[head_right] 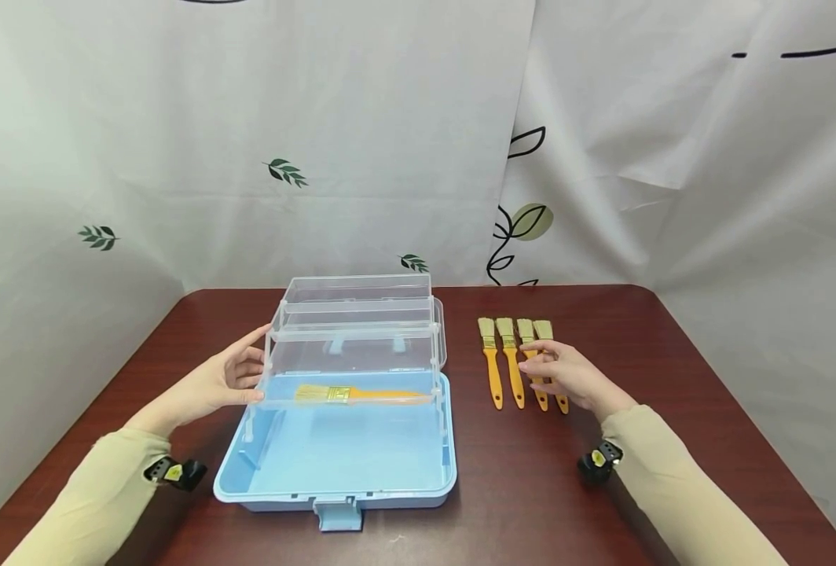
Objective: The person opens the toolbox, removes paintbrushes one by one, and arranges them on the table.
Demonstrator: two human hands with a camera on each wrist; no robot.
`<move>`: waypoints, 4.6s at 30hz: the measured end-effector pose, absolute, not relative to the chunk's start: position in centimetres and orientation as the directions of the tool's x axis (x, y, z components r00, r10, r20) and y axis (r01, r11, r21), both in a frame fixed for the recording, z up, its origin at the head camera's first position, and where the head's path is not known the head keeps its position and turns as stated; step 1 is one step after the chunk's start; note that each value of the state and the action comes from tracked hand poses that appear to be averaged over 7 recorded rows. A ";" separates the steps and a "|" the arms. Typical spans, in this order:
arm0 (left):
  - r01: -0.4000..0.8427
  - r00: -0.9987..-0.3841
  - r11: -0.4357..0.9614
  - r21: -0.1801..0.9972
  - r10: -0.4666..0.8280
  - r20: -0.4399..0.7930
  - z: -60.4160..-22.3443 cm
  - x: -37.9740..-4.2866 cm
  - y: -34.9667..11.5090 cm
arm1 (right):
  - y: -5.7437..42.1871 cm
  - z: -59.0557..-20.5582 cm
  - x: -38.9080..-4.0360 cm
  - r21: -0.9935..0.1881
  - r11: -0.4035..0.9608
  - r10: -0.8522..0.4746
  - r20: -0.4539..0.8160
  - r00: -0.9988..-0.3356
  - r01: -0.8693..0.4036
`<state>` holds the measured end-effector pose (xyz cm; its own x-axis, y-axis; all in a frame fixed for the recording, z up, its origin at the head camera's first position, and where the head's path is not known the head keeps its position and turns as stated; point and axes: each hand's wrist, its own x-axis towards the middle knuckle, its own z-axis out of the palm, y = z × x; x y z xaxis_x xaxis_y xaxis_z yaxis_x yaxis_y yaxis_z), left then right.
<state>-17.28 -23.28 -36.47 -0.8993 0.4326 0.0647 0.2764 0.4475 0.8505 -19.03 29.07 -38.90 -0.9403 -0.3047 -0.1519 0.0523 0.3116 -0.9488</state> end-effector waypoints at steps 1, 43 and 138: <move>0.276 -0.900 0.451 0.849 0.431 0.064 -36.5 -17.3 -23.3 | 28.8 -38.8 -19.0 -0.951 0.305 -0.315 -0.152 -0.937 0.052; 0.266 -0.904 0.454 0.850 0.424 0.057 -36.5 -17.1 -23.3 | 19.1 -35.6 -19.5 -0.964 0.267 -0.515 -0.127 -0.848 -0.018; 0.261 -0.905 0.447 0.856 0.421 0.056 -36.5 -17.4 -23.3 | 8.4 -32.2 -21.6 -0.574 0.620 -0.770 -0.315 -0.556 -0.534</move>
